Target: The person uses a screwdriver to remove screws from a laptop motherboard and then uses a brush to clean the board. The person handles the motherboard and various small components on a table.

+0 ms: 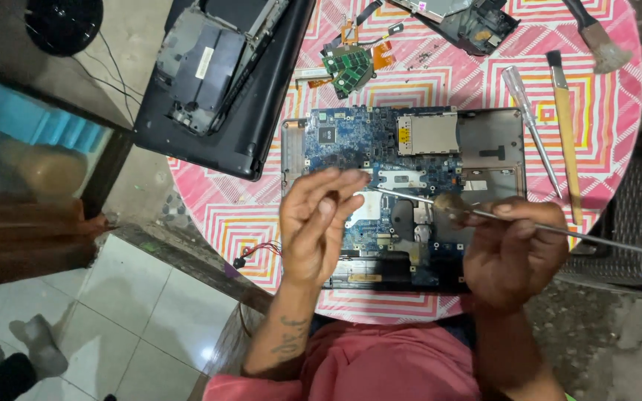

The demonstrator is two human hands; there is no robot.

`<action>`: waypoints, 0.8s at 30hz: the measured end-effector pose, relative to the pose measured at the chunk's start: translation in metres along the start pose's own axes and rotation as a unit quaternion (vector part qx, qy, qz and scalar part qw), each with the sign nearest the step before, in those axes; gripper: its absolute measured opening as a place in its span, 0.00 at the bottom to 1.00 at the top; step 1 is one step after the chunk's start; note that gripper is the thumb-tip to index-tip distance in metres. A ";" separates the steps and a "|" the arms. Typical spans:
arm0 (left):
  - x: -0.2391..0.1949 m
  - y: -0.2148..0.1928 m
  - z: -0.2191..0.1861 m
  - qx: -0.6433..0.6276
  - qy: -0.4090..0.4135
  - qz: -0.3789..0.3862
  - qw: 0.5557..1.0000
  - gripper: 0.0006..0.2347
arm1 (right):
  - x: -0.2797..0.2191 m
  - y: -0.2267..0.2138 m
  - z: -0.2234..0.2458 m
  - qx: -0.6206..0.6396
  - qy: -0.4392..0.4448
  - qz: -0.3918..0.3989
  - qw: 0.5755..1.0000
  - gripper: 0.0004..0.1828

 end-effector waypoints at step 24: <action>0.046 -0.055 -0.008 0.728 0.095 0.177 0.656 0.14 | 0.019 0.058 -0.003 -0.156 -0.023 0.444 0.882 0.11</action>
Point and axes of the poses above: each hand's wrist, its own x-axis towards the middle knuckle, its own y-axis out of the palm, z = x × y, the point moved 4 cm from there along x, towards the middle knuckle, and after that the axes turned 13 degrees about -y, right-handed, at the moved point
